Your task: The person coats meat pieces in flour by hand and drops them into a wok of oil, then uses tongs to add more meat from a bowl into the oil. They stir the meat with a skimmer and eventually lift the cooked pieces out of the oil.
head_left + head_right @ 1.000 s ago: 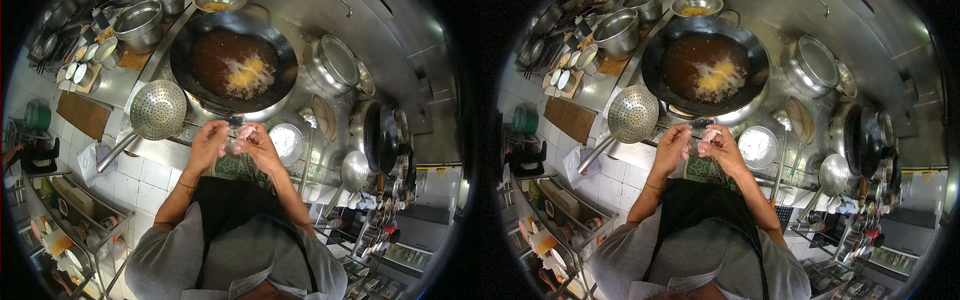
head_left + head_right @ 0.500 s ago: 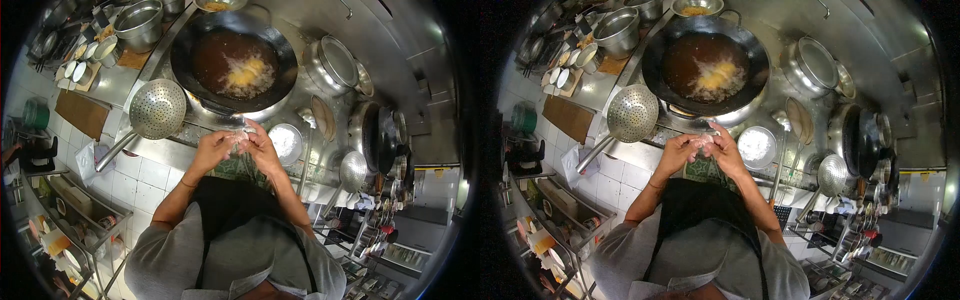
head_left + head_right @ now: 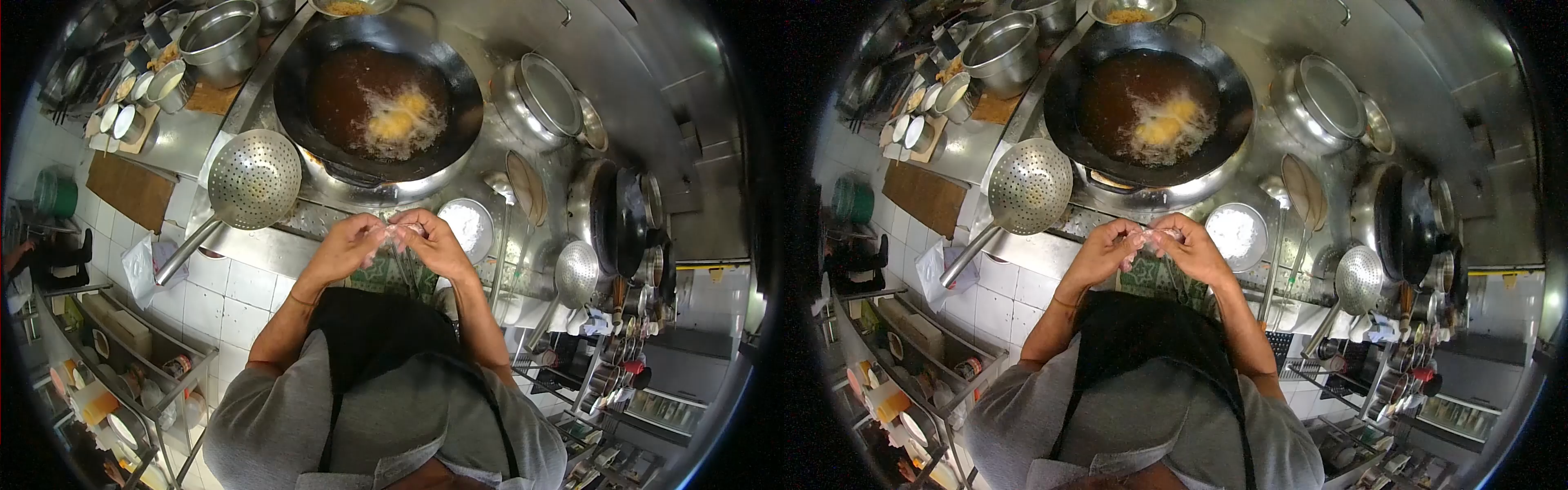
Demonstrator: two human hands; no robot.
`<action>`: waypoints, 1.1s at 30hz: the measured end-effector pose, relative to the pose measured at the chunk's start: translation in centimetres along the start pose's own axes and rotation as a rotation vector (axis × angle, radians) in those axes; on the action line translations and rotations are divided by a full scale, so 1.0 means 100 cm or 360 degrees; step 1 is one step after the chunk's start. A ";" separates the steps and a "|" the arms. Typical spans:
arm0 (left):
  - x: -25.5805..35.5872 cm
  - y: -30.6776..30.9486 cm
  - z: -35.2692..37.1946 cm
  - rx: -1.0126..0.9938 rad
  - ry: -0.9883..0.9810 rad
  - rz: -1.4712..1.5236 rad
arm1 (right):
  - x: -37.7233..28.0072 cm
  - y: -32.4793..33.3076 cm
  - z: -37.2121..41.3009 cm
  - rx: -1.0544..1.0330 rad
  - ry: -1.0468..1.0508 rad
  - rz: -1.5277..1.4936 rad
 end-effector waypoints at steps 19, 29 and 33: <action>-0.003 0.002 -0.005 0.0163 -0.0466 -0.0525 | -0.014 -0.014 0.007 0.0484 0.0424 0.0889; 0.009 0.007 0.009 0.0453 -0.0430 -0.0012 | 0.042 0.057 -0.010 0.0412 -0.0148 -0.0709; 0.002 0.015 0.007 0.0512 -0.0269 0.0163 | 0.047 0.045 -0.014 0.0092 -0.0213 -0.1322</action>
Point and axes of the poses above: each hand's wrist, its own z-axis away from the middle knuckle, its own y-axis out of the back of the hand, x = y × z, the point moved 6 cm from there along -z, towards the middle knuckle, and after that the axes turned 11 degrees about -y, right-handed, at the moved point
